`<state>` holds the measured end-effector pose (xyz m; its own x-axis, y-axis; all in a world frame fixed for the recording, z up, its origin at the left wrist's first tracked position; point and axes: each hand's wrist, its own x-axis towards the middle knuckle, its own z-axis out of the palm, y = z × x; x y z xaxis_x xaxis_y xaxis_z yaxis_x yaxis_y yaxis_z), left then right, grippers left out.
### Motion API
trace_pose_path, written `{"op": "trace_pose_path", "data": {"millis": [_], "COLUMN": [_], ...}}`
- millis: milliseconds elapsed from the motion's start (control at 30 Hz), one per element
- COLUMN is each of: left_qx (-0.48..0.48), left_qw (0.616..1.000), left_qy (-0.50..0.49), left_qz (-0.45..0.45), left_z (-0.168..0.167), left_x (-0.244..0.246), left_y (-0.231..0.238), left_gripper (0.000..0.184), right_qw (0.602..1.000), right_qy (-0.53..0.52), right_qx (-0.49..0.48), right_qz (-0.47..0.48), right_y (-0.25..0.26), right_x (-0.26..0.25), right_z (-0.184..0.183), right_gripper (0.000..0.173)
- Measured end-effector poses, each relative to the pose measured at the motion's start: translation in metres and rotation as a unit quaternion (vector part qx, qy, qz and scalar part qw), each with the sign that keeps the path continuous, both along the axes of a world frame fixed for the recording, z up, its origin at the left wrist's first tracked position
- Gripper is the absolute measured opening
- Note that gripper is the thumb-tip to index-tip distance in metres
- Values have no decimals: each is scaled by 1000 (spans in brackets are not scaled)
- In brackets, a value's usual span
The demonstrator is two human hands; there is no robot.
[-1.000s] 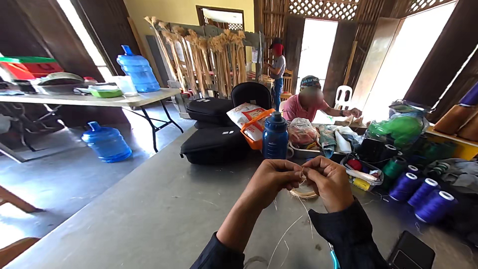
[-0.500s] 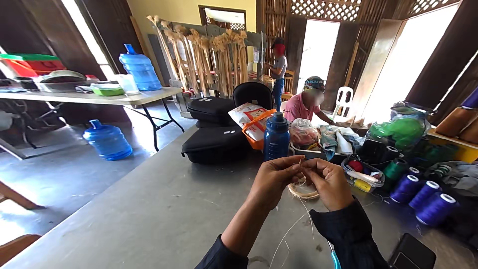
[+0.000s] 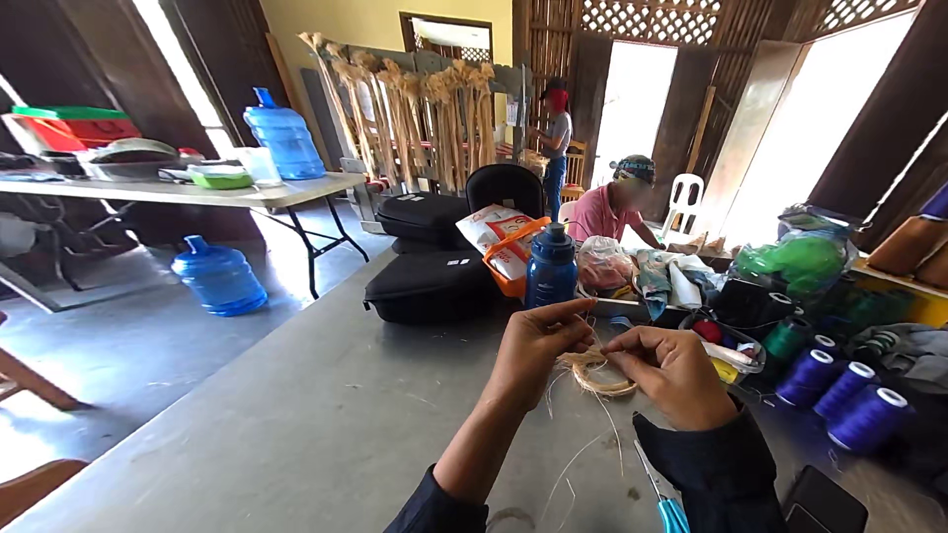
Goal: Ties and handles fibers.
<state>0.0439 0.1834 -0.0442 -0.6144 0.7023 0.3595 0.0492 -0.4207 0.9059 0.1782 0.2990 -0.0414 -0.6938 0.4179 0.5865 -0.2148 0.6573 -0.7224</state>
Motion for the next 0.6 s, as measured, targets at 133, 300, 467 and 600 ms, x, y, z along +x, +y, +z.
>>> {"op": "trace_pose_path", "data": {"millis": [133, 300, 467, 600], "left_qx": [7, 9, 30, 49], "left_qw": [1000, 1000, 999, 998], "left_qy": [0, -19, 2, 12], "left_qz": [-5, -22, -41, -40], "left_z": [0, 1, -1, -1], "left_x": [0, 0, 1, 7], "left_y": [-1, -2, -3, -2], "left_gripper": [28, 28, 28, 30], "right_qw": [999, 995, 985, 980], "right_qy": [-13, -6, 19, -4], "right_qx": [29, 58, 66, 98], "right_qz": [29, 85, 159, 176], "right_y": [-2, -1, 3, 1], "right_x": [5, 10, 13, 10], "right_z": [1, 2, 3, 2], "right_gripper": [9, 10, 9, 10]}}
